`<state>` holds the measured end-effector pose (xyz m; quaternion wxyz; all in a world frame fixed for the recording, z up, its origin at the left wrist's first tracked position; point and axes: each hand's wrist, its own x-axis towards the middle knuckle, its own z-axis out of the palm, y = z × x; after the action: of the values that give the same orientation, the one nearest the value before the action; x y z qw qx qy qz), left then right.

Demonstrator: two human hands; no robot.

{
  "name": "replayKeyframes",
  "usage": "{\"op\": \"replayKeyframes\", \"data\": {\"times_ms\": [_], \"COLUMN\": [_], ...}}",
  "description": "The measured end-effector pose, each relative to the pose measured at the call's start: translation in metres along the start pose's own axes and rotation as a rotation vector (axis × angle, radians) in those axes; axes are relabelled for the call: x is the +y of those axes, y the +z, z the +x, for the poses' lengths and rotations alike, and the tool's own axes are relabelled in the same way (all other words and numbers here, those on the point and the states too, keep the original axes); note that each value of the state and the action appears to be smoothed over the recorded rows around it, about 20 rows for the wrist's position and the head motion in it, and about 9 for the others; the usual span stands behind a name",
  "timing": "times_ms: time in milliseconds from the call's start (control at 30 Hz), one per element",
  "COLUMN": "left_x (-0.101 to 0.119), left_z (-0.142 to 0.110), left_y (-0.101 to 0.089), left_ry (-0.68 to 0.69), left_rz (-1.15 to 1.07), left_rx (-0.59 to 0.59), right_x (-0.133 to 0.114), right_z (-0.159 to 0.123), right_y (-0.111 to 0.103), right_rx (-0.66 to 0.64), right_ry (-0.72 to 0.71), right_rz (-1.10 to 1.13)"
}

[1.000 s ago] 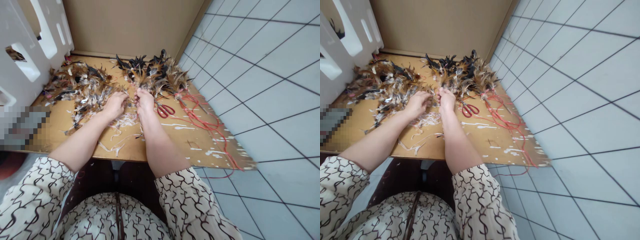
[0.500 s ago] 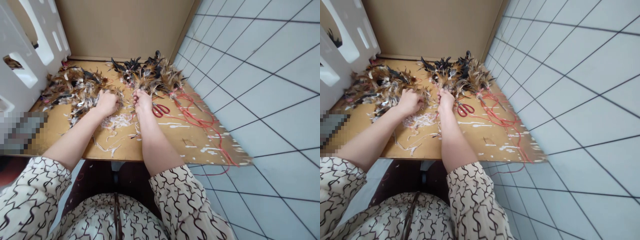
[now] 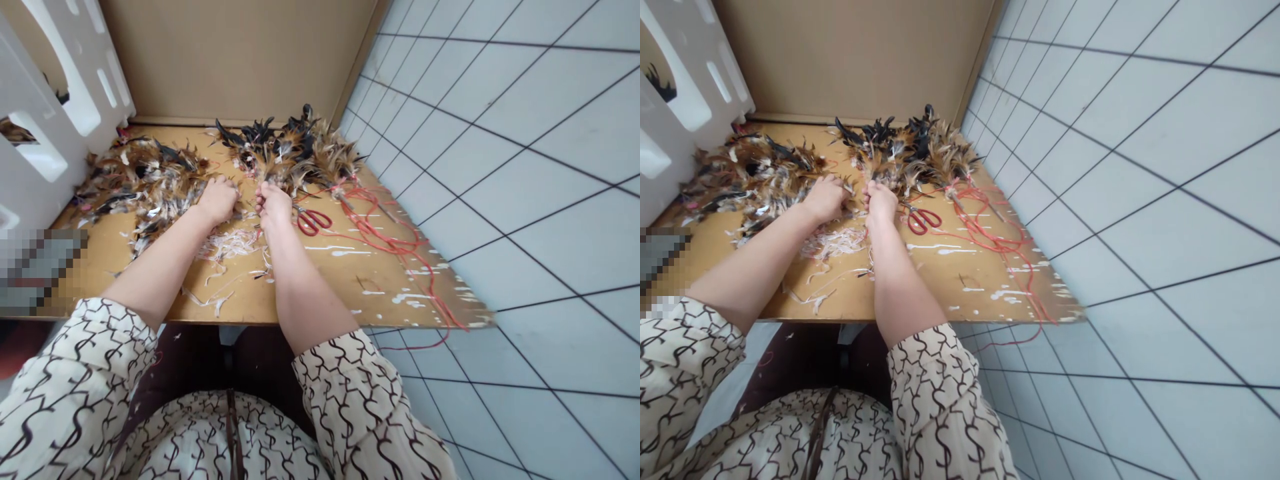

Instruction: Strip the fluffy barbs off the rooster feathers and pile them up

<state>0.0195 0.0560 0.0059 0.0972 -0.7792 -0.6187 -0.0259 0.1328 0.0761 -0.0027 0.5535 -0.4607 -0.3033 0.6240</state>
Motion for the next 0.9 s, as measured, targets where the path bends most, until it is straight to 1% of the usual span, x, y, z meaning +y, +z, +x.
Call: {"op": "replayKeyframes", "data": {"times_ms": [133,233,333,433,633,900], "left_x": [-0.015,-0.022,-0.024,-0.022,-0.020,-0.021], "left_z": [-0.009,-0.019,-0.029,-0.035,-0.038,-0.040], "left_y": [-0.003,-0.009,-0.012,-0.007,0.006,0.007], "left_ry": [0.031,-0.009,-0.034,-0.031,-0.024,-0.045], "left_rz": [-0.142,-0.290,-0.353,-0.391,-0.486,-0.487], "left_rx": [0.085,0.178,0.259,0.321,0.299,0.279], "right_x": [0.000,-0.001,0.000,0.002,0.005,0.008], "right_z": [-0.003,-0.008,-0.013,-0.016,-0.018,-0.022], "right_y": [0.002,0.004,0.006,0.009,0.012,0.013], "right_rx": [-0.015,-0.057,-0.113,-0.143,-0.214,-0.273], "right_ry": [0.012,0.021,-0.010,-0.078,-0.221,-0.188], "right_rz": [0.008,-0.015,-0.072,-0.160,-0.364,-0.508]}}
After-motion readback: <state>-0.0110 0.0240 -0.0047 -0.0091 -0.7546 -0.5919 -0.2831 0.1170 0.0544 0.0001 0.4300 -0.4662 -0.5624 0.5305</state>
